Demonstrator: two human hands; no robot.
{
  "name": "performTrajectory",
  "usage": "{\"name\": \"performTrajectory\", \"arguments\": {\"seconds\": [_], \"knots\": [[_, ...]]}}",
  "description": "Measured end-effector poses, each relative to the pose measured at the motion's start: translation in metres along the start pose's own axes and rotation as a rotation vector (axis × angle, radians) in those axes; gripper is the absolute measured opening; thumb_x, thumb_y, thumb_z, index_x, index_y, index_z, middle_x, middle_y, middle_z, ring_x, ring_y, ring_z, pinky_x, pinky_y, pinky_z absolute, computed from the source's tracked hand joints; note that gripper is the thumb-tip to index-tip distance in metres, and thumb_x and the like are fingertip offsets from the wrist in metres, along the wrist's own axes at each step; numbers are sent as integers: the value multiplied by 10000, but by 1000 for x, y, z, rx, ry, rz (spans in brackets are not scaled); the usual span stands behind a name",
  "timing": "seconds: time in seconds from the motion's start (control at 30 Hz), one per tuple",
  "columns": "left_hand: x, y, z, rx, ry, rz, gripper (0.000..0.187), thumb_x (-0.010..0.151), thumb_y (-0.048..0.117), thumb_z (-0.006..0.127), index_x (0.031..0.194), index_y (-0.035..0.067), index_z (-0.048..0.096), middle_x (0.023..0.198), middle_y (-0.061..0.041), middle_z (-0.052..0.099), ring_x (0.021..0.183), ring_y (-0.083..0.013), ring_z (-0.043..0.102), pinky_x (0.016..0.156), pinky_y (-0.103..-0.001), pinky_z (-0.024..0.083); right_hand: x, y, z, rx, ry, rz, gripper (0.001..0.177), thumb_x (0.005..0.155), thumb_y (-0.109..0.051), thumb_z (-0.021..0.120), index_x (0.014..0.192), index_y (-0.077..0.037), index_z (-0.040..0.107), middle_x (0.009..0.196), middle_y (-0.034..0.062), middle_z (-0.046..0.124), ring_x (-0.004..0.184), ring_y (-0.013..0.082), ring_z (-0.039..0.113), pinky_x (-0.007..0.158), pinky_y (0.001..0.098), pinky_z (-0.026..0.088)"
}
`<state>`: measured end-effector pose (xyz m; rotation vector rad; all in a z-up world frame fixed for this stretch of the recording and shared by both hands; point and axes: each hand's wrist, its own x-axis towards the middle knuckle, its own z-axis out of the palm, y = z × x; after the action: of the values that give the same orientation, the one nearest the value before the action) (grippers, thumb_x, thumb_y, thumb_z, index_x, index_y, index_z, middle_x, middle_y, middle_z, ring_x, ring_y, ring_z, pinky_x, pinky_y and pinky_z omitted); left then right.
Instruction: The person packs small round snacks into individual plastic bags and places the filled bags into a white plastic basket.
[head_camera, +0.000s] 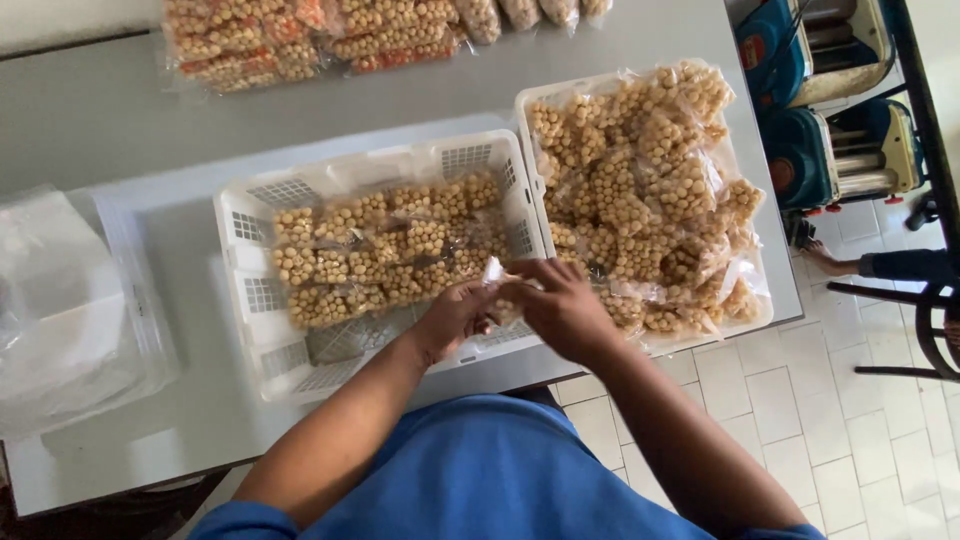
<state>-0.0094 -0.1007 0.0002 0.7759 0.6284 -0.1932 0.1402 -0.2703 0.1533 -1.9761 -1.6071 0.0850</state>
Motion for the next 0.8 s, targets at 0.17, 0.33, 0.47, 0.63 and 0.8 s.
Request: {"name": "performTrajectory", "arguments": {"seconds": [0.17, 0.33, 0.47, 0.63, 0.8], "knots": [[-5, 38, -16, 203, 163, 228, 246, 1047, 234, 935, 1097, 59, 769, 900, -96, 801, 782, -193, 807, 577, -297, 676, -26, 22, 9, 96, -81, 219, 510, 969, -99, 803, 1468, -196, 769, 1482, 116, 735, 1295, 424, 752, 1056, 559, 569], [-7, 55, -23, 141, 291, 256, 289, 1018, 205, 952, 1136, 134, 698, 989, -4, 799, 883, -145, 822, 685, -283, 706, -48, 55, -14, 94, -2, 388, 408, 990, -128, 849, 1391, -198, 815, 1437, 121, 789, 1319, 461, 762, 1075, 582, 589], [-24, 82, 3, 716, 300, 675, 231, 940, 1, 919, 1078, 117, 775, 1266, -72, 789, 1164, -287, 786, 937, -428, 667, -58, 74, -14, 146, 4, 546, 364, 1013, -176, 820, 1367, -260, 831, 1427, 47, 811, 1305, 410, 777, 1054, 559, 591], [0, 88, -25, 1563, 360, 1169, 179, 1017, 178, 907, 958, 294, 784, 1485, 89, 748, 1318, -227, 753, 1062, -412, 572, -59, 108, -5, 60, 78, 551, 344, 1017, -152, 801, 1353, -202, 855, 1425, 139, 787, 1289, 466, 758, 1076, 608, 603], [24, 122, -50, 1642, 242, 409, 477, 1126, 232, 754, 1593, 226, 657, 1296, -95, 878, 1236, -327, 858, 1051, -529, 666, -30, 129, -19, -356, -80, 708, 468, 1048, -199, 829, 1499, -166, 708, 1680, 177, 590, 1483, 491, 609, 1172, 721, 498]]}}
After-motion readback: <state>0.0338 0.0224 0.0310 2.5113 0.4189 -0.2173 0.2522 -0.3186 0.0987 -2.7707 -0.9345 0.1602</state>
